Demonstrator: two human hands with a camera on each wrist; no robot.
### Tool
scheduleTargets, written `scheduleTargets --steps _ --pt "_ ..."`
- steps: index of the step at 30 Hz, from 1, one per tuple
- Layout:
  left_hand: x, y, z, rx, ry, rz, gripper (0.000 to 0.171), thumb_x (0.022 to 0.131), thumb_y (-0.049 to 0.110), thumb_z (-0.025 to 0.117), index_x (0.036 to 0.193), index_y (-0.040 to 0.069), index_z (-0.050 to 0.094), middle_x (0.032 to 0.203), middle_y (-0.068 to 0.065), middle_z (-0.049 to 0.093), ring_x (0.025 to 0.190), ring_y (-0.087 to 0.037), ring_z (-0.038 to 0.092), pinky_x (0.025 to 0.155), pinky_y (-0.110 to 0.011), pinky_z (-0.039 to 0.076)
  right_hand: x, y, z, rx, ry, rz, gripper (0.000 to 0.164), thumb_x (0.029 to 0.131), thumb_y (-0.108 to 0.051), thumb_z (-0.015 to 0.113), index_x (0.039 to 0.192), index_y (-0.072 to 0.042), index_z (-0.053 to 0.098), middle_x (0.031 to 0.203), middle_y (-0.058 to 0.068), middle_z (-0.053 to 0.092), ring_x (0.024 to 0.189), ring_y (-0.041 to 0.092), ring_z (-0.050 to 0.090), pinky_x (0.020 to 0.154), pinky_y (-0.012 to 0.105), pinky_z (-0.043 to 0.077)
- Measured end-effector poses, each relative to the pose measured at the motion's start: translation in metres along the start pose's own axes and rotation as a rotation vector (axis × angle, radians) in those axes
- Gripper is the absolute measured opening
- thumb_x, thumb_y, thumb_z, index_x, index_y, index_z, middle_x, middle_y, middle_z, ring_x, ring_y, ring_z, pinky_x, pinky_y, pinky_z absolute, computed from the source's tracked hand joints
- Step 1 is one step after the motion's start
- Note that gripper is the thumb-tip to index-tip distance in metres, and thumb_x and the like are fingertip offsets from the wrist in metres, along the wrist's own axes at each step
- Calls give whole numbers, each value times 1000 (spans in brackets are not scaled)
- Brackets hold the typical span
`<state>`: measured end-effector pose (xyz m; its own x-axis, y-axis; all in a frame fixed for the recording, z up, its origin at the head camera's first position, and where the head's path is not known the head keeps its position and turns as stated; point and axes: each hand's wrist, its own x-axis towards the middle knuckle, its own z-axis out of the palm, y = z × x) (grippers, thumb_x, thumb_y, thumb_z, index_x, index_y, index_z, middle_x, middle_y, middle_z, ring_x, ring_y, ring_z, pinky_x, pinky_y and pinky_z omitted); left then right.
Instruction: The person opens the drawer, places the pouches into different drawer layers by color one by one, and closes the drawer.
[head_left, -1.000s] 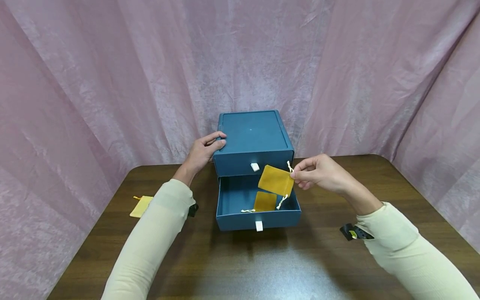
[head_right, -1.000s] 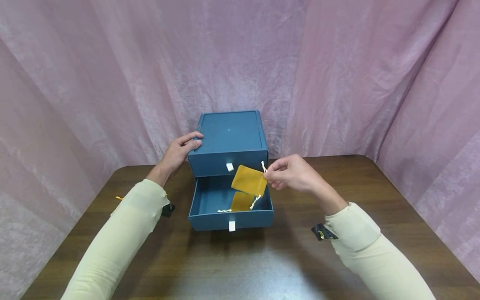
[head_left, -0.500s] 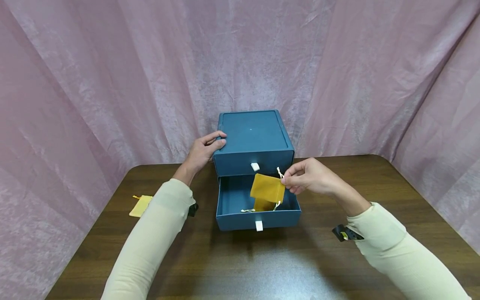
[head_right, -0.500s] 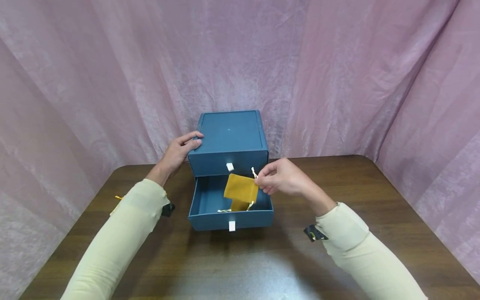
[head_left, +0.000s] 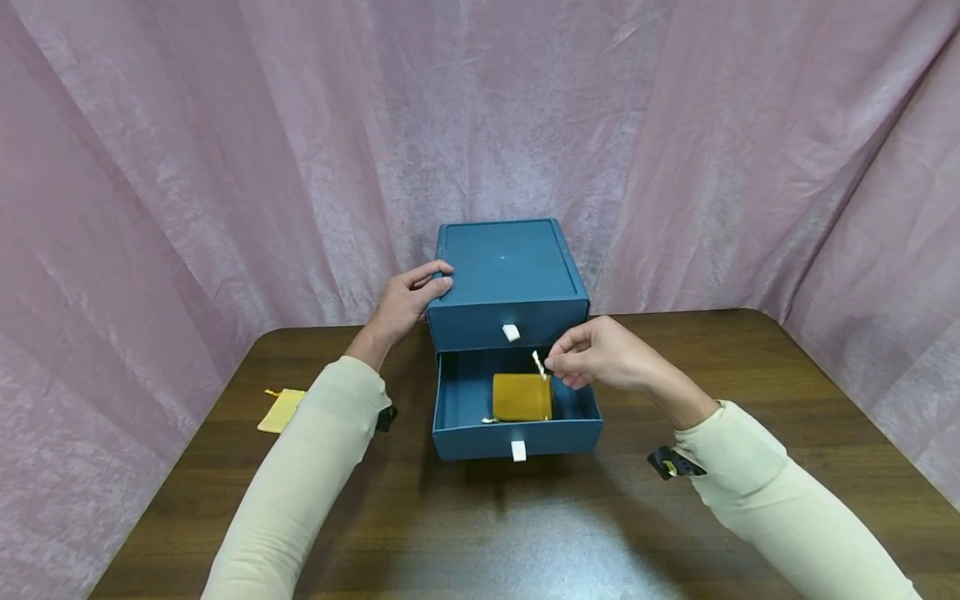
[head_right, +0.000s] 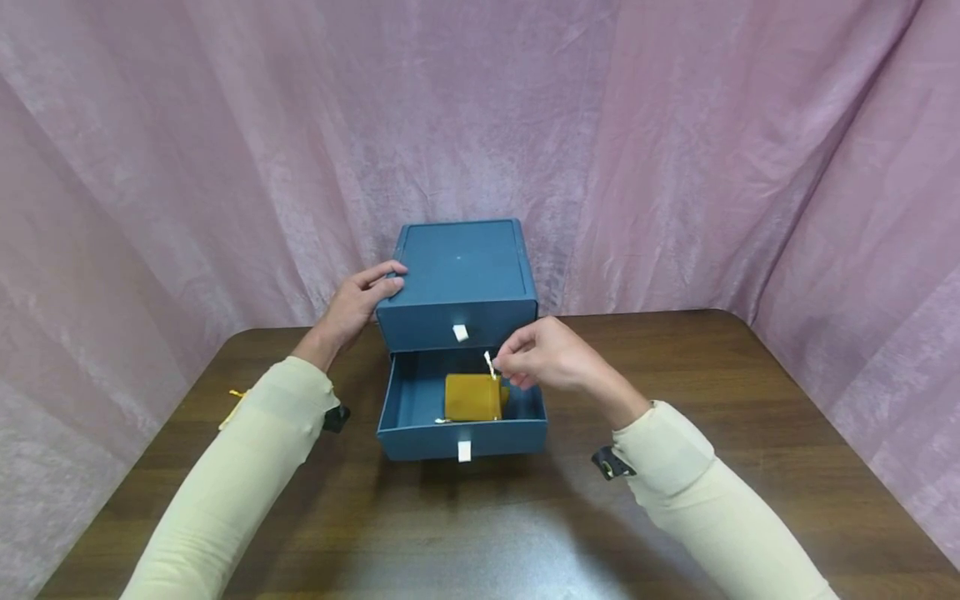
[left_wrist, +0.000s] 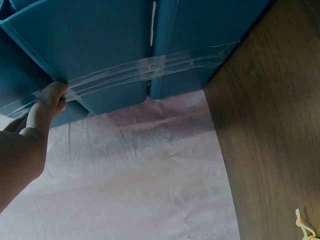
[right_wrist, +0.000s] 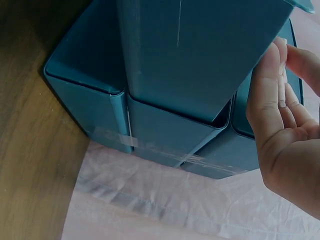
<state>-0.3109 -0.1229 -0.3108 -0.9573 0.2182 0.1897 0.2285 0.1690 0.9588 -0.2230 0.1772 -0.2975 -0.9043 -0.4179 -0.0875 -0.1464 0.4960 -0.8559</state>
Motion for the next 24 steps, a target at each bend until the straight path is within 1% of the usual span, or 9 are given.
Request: scheduleTargets --steps 5,9,10,12,15,17,19,22,24 --pt "-1 1 1 6 2 5 32 101 26 62 129 10 64 138 -6 55 72 -11 51 64 -24 43 -5 -2 -1 6 14 7 19 94 -13 71 98 5 70 80 10 68 77 32 69 73 40 59" --pt "-1 2 1 7 7 6 32 101 25 62 129 10 64 127 -3 59 66 -10 46 61 -23 40 -12 -5 -4 3 18 0 21 94 -15 71 98 5 71 80 10 69 75 28 69 71 37 59" --pt "-1 2 1 10 10 7 32 101 25 62 129 10 64 122 -1 60 64 -10 44 60 -23 39 -14 -6 -5 4 18 -1 21 94 -16 72 98 5 71 80 10 69 73 27 69 71 36 59" --pt "0 2 0 13 13 11 32 101 26 62 128 10 64 104 2 61 60 -10 40 58 -23 36 -17 -7 -7 7 14 -10 21 94 -16 72 98 4 71 80 10 68 72 24 69 71 36 59" --pt "0 1 0 11 17 16 31 100 25 63 127 10 65 83 8 56 56 -10 35 56 -23 34 -23 -8 -7 19 1 -17 21 94 -17 72 98 4 71 80 10 68 71 25 68 71 37 59" --pt "-1 1 -1 12 19 17 30 101 25 63 127 10 65 71 7 47 54 -10 33 55 -24 33 -28 -7 -6 27 -10 -21 21 94 -17 72 98 3 71 80 11 68 71 25 68 71 37 59" --pt "-1 1 -1 14 20 14 31 101 25 63 128 11 65 76 7 53 55 -10 34 56 -24 34 -32 -8 -4 36 -20 -26 22 94 -17 73 98 4 71 80 12 68 71 25 67 71 38 59" --pt "-3 2 0 11 18 3 32 101 25 62 129 10 64 98 3 62 61 -10 43 59 -23 39 -39 -8 0 56 -39 -38 24 93 -17 73 98 6 70 81 13 67 70 25 66 69 36 59" --pt "-3 3 0 6 13 -1 33 101 26 62 130 9 63 121 0 61 68 -10 50 63 -23 42 -43 -10 2 72 -52 -47 24 93 -17 72 98 6 70 80 13 67 70 24 65 68 35 58"
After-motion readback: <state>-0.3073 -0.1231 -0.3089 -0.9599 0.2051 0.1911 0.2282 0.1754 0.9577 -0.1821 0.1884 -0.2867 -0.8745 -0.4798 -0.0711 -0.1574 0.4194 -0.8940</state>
